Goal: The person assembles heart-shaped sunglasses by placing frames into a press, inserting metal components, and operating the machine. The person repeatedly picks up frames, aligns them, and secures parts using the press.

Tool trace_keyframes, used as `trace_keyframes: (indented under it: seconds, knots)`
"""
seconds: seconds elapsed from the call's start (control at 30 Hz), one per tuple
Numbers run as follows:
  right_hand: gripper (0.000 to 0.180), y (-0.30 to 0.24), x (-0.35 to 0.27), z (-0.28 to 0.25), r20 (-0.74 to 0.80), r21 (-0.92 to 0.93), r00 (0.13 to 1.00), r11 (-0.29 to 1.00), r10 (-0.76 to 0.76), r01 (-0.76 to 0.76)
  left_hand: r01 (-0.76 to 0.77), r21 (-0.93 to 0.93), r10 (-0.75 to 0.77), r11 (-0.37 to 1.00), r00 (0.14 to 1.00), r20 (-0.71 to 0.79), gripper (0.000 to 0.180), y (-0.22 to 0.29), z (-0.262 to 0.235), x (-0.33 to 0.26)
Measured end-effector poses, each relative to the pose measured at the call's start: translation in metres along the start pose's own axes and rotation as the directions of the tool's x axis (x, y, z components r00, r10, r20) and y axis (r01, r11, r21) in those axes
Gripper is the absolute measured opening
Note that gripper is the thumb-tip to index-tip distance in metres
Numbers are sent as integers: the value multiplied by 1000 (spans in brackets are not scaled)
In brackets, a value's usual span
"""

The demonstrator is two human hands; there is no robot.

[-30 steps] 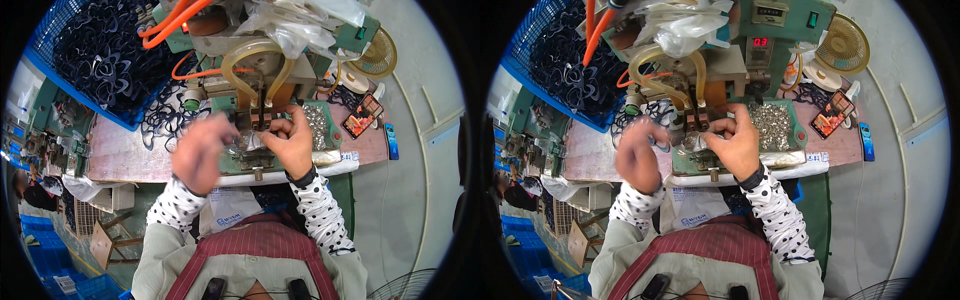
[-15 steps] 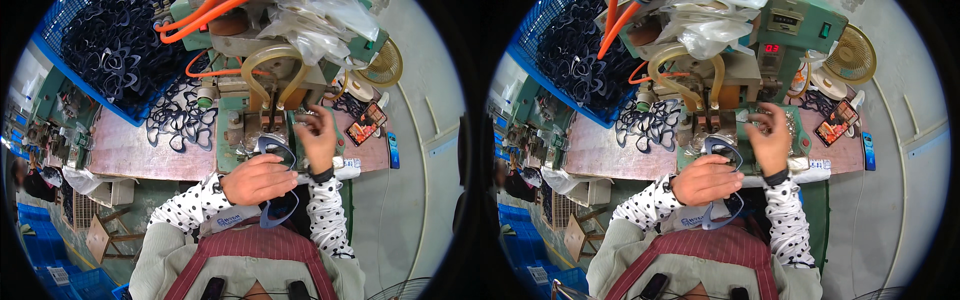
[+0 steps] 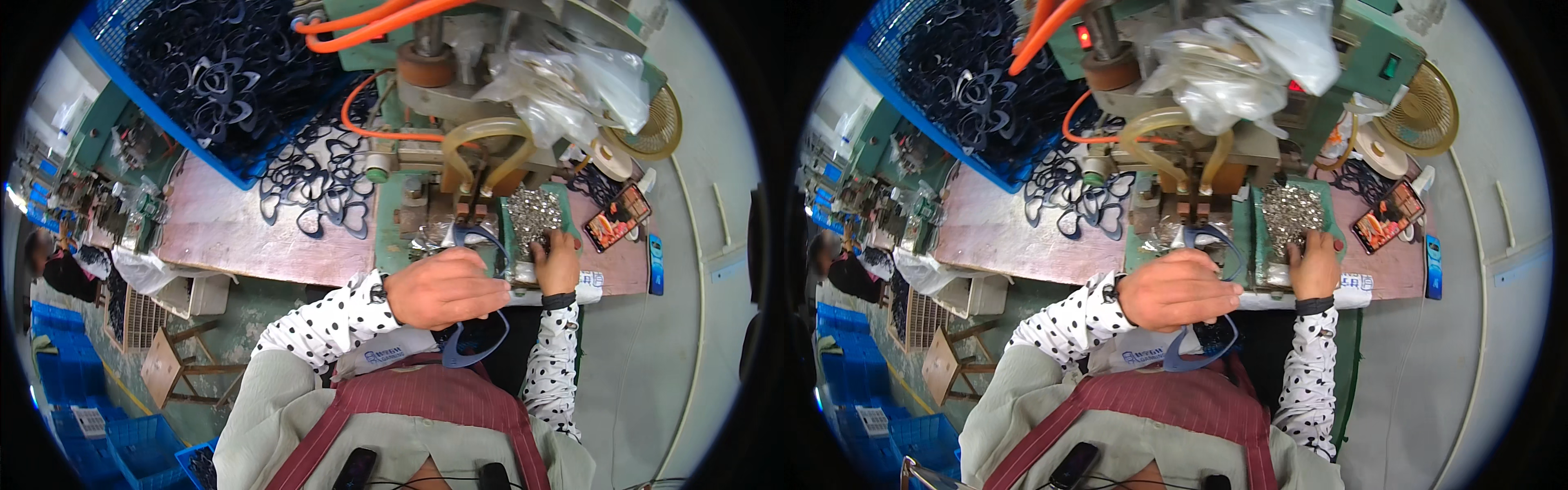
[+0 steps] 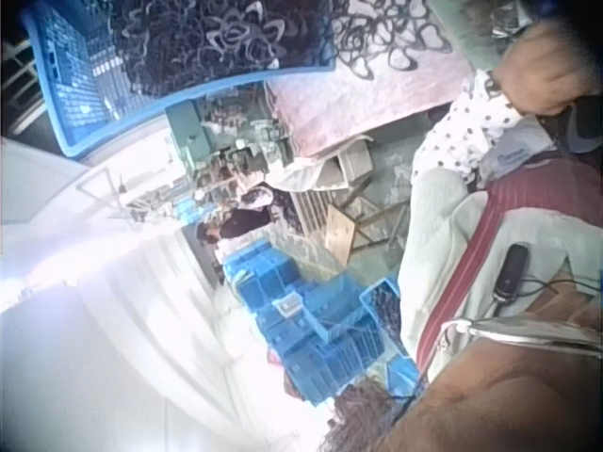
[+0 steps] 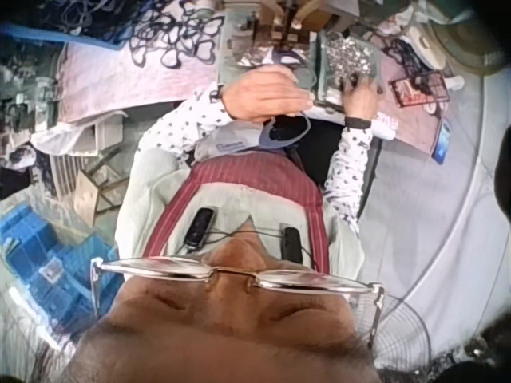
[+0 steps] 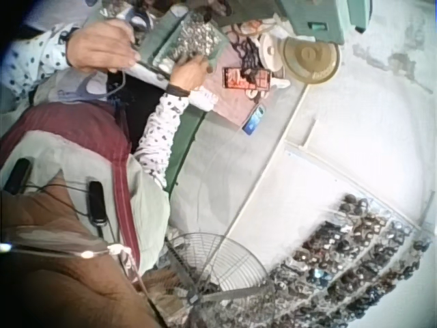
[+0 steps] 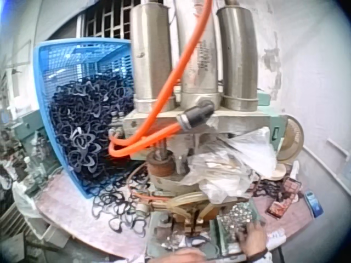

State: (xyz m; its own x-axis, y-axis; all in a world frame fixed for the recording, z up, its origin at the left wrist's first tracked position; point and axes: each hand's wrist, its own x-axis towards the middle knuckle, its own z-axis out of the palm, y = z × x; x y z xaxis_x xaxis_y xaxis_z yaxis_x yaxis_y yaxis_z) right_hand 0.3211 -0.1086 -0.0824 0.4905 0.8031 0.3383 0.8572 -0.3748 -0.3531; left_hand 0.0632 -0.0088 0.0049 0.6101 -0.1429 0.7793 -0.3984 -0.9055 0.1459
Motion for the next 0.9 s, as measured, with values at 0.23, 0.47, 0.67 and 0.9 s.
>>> trace_keyframes:
  seconds: [0.23, 0.47, 0.67, 0.9]
  knots:
    - [12, 8, 17, 14, -172, 413, 983, 911, 69, 9, -21, 237, 5, 971, 998, 68, 32, 9, -12, -12]
    - [10, 6, 7, 13, -231, 451, 953, 889, 197, -75, 663, 589, -505, 462, 743, -440, 35, -54, -58, -113]
    - [8, -9, 11, 19, -282, 436, 937, 898, 206, -67, 757, 613, -869, 225, 441, -226, 31, -92, -97, -273]
    - [6, -4, 7, 14, -256, 572, 922, 814, 292, -99, 729, 599, -840, 332, 517, -165, 21, -79, -87, -212]
